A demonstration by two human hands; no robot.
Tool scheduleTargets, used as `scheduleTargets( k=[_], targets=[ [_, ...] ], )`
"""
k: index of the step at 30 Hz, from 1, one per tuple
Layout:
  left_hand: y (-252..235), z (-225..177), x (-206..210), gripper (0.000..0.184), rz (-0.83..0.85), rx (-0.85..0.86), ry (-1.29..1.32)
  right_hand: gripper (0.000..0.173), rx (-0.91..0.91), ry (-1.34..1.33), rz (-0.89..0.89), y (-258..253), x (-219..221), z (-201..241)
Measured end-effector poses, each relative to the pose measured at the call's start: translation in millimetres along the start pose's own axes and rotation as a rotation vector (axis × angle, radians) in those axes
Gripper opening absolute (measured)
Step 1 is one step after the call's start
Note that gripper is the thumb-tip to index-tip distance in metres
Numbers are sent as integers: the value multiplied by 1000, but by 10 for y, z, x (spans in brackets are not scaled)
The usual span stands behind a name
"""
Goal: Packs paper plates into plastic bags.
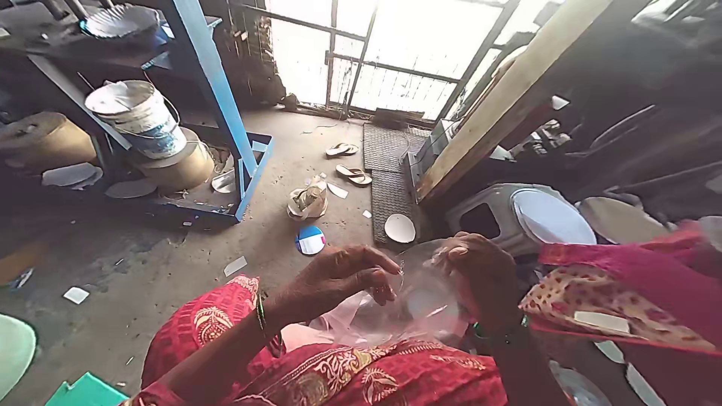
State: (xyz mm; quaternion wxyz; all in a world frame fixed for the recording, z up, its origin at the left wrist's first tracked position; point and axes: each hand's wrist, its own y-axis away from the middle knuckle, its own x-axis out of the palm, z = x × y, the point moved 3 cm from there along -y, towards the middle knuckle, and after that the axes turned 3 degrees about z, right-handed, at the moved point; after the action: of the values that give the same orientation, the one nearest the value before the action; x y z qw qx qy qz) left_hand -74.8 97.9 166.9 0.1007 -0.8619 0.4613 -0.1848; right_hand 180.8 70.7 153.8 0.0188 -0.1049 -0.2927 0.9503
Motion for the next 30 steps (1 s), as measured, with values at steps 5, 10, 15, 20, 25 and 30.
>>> scheduleTargets(
  k=[5,10,15,20,25,30],
  targets=[
    [23,7,-10,8,-126,-13,-53,8,-19,14,-8,-12,20,-42],
    [31,57,16,20,-252,40,-343,17,53,146,-28,5,99,2],
    [25,191,-43,24,-437,79,-413,54,-82,648,-124,66,174,167],
    [-6,260,37,20,-480,107,-304,40,-16,348,49,136,605,475],
    [-12,285,79,15,-400,-29,-46,12,-38,256,61,153,761,305],
    [-30,284,48,10,-365,-143,350,3,36,113,-58,135,674,218]
  ],
)
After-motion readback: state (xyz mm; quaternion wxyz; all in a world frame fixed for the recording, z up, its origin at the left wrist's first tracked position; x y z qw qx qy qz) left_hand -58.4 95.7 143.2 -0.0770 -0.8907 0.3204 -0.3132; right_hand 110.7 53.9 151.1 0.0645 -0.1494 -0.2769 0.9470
